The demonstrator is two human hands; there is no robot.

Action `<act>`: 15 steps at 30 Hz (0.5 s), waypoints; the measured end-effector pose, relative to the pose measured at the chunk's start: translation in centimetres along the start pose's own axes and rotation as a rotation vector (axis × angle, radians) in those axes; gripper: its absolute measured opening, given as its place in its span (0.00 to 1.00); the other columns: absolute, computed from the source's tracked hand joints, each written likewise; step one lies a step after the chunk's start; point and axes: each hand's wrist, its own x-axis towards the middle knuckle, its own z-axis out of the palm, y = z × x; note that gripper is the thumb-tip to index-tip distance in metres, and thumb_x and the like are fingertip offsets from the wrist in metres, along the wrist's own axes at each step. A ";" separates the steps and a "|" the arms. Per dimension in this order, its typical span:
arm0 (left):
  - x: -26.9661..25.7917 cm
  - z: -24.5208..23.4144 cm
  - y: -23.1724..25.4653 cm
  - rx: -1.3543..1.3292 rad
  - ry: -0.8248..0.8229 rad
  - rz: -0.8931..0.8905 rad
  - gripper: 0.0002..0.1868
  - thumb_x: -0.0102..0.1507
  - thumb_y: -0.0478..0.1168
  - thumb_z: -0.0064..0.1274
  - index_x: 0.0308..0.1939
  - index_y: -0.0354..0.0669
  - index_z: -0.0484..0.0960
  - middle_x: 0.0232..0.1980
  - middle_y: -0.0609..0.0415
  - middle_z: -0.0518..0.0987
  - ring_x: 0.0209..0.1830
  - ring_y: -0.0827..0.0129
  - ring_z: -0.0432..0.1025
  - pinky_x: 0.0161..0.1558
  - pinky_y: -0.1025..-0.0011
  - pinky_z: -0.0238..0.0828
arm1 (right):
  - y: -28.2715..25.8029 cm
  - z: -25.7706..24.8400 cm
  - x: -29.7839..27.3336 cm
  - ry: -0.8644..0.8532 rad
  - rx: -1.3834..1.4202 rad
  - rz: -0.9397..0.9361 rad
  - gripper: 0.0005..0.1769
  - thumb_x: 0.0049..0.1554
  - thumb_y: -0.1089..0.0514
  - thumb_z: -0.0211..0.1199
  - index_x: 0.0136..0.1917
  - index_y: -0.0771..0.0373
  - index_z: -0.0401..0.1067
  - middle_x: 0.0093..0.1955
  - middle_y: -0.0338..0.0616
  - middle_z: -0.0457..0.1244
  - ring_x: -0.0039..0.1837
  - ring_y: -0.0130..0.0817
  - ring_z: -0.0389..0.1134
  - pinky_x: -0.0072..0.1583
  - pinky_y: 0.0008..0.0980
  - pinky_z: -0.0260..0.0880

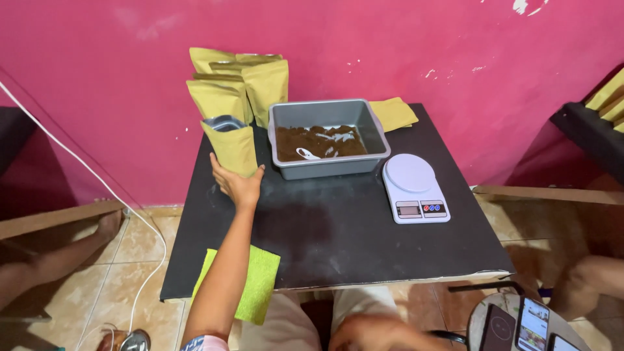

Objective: Filling and weighing paper coffee bags using a digital scale and a container of grounds.

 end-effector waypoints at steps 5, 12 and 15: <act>-0.2 -1.4 1.2 -0.067 0.038 0.030 0.70 0.41 0.40 0.80 0.79 0.51 0.48 0.67 0.41 0.63 0.71 0.40 0.60 0.68 0.37 0.51 | 4.1 -11.4 3.8 1.171 -0.065 -0.676 0.21 0.57 0.54 0.57 0.62 0.64 0.74 0.52 0.58 0.71 0.53 0.61 0.72 0.52 0.55 0.73; 0.4 -1.5 0.3 -0.102 0.061 0.129 0.69 0.41 0.40 0.79 0.79 0.52 0.49 0.65 0.41 0.64 0.69 0.38 0.61 0.67 0.36 0.52 | 9.2 -21.8 13.2 1.454 -0.477 -0.207 0.18 0.54 0.54 0.68 0.59 0.48 0.78 0.53 0.33 0.71 0.54 0.37 0.74 0.52 0.37 0.76; 0.7 -1.2 0.4 -0.106 0.085 0.147 0.67 0.43 0.37 0.78 0.79 0.51 0.51 0.63 0.42 0.64 0.67 0.38 0.63 0.67 0.37 0.53 | 9.2 -20.7 13.0 1.525 -0.487 -0.219 0.09 0.57 0.51 0.65 0.51 0.41 0.79 0.44 0.25 0.71 0.47 0.31 0.75 0.46 0.32 0.75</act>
